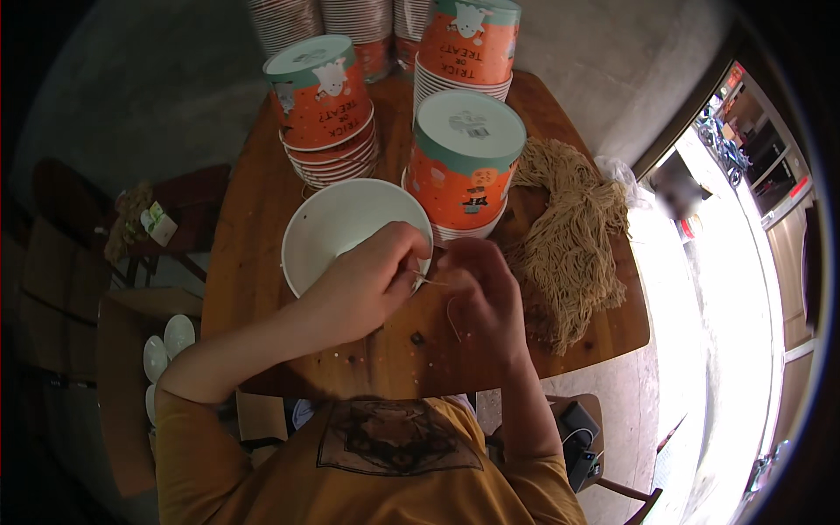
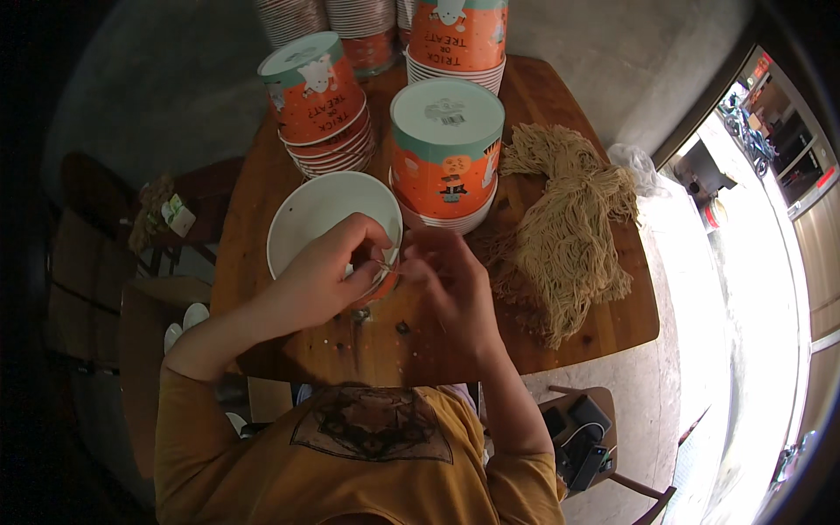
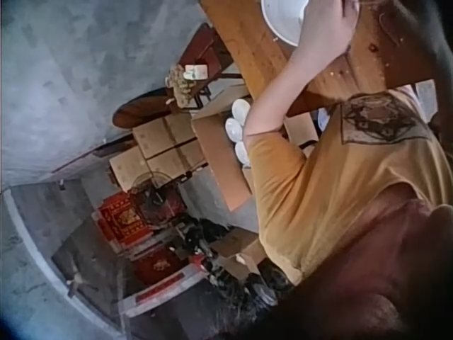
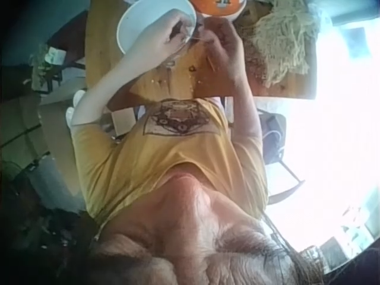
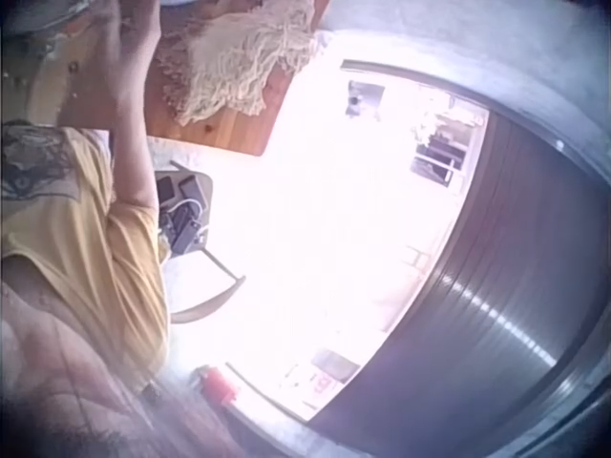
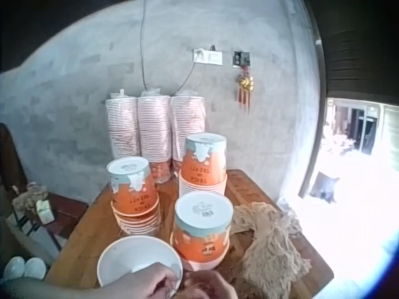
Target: Attaching string handles to decorative paper buckets.
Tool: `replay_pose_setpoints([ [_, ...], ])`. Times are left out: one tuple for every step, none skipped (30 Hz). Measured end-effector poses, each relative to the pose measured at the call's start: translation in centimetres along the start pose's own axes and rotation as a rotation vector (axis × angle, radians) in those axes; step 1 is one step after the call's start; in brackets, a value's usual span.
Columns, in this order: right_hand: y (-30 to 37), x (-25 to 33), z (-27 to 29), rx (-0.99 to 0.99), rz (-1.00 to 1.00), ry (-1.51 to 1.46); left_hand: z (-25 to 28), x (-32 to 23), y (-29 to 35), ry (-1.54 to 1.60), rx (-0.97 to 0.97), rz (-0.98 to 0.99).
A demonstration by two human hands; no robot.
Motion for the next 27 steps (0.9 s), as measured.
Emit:
replay_pose_setpoints([
  [-0.2, -0.3, -0.1, 0.032, 0.054, 0.115, -0.2, -0.1, 0.0, -0.001, -0.001, 0.001],
  [-0.6, 0.1, 0.0, 0.058, 0.173, 0.372, -0.3, -0.4, 0.0, -0.079, -0.035, -0.09],
  [-0.5, 0.4, -0.2, 0.059, 0.174, 0.371, -0.3, -0.6, 0.0, -0.156, -0.07, -0.182],
  [-0.4, 1.0, -0.7, 0.04, 0.192, 0.485, -0.3, -0.6, 0.0, -0.157, -0.071, -0.181],
  [-0.4, 1.3, -0.9, 0.022, 0.21, 0.599, -0.3, -0.5, 0.0, -0.132, -0.061, -0.144],
  [-0.5, 1.2, -1.0, 0.023, 0.21, 0.598, -0.2, -0.3, -0.1, -0.106, -0.051, -0.108],
  [-0.5, 1.2, -1.1, 0.005, 0.231, 0.609, -0.1, -0.3, 0.0, -0.108, -0.051, -0.106],
  [-0.5, 1.2, -1.1, -0.013, 0.252, 0.62, 0.0, -0.1, 0.1, -0.056, -0.009, -0.073],
  [-0.6, 1.1, -1.1, -0.012, 0.253, 0.619, 0.1, 0.0, 0.1, -0.004, 0.034, -0.04],
  [-0.6, 1.0, -1.1, -0.023, 0.285, 0.634, 0.1, 0.0, 0.1, -0.003, 0.035, -0.04],
  [-0.6, 0.9, -1.1, -0.034, 0.318, 0.649, 0.1, 0.0, 0.0, -0.024, 0.035, -0.063],
  [-0.6, 0.7, -1.0, -0.036, 0.317, 0.649, 0.1, 0.0, 0.0, -0.045, 0.035, -0.085],
  [-0.7, 0.4, -1.0, -0.044, 0.324, 0.666, 0.2, 0.1, 0.0, -0.045, 0.034, -0.084],
  [-0.7, 0.3, -1.0, -0.052, 0.331, 0.683, 0.2, 0.2, -0.1, -0.025, 0.043, -0.079],
  [-0.7, 0.4, -1.1, -0.052, 0.331, 0.683, 0.2, 0.3, -0.1, -0.004, 0.052, -0.074],
  [-0.6, 0.4, -1.2, -0.058, 0.316, 0.703, 0.3, 0.3, -0.2, -0.004, 0.05, -0.073],
  [-0.6, 0.4, -1.3, -0.064, 0.301, 0.724, 0.3, 0.3, -0.2, 0.025, 0.067, -0.042],
  [-0.5, 0.5, -1.4, -0.063, 0.302, 0.724, 0.4, 0.3, -0.3, 0.055, 0.083, -0.011],
  [-0.4, 0.6, -1.6, -0.048, 0.312, 0.707, 0.4, 0.2, -0.2, 0.056, 0.082, -0.01],
  [-0.4, 0.7, -1.8, -0.033, 0.322, 0.689, 0.5, 0.1, -0.2, 0.059, 0.085, 0.0],
  [-0.4, 0.8, -1.8, -0.031, 0.321, 0.689, 0.5, 0.1, -0.1, 0.063, 0.089, 0.009],
  [-0.3, 0.9, -1.6, -0.031, 0.33, 0.74, 0.4, 0.2, -0.1, 0.064, 0.09, 0.008],
  [-0.3, 1.0, -1.6, -0.03, 0.338, 0.792, 0.3, 0.3, -0.1, 0.05, 0.075, -0.013],
  [-0.2, 0.9, -1.6, -0.031, 0.338, 0.793, 0.3, 0.3, -0.1, 0.035, 0.059, -0.033],
  [-0.2, 0.7, -1.6, -0.026, 0.344, 0.789, 0.3, 0.4, -0.1, 0.035, 0.058, -0.033],
  [-0.2, 0.6, -1.6, -0.021, 0.35, 0.786, 0.3, 0.4, -0.1, -0.017, 0.046, -0.053],
  [-0.2, 0.4, -1.6, -0.02, 0.35, 0.785, 0.3, 0.4, 0.0, -0.069, 0.033, -0.072],
])
Point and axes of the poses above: each hand's wrist, its own y-axis away from the middle knuckle, its own z-axis out of the back of the hand, x = y × z, the point moved 2 cm from there along -y, towards the middle knuckle, and after that the axes turned 5 degrees about x, right-handed, at the moved point
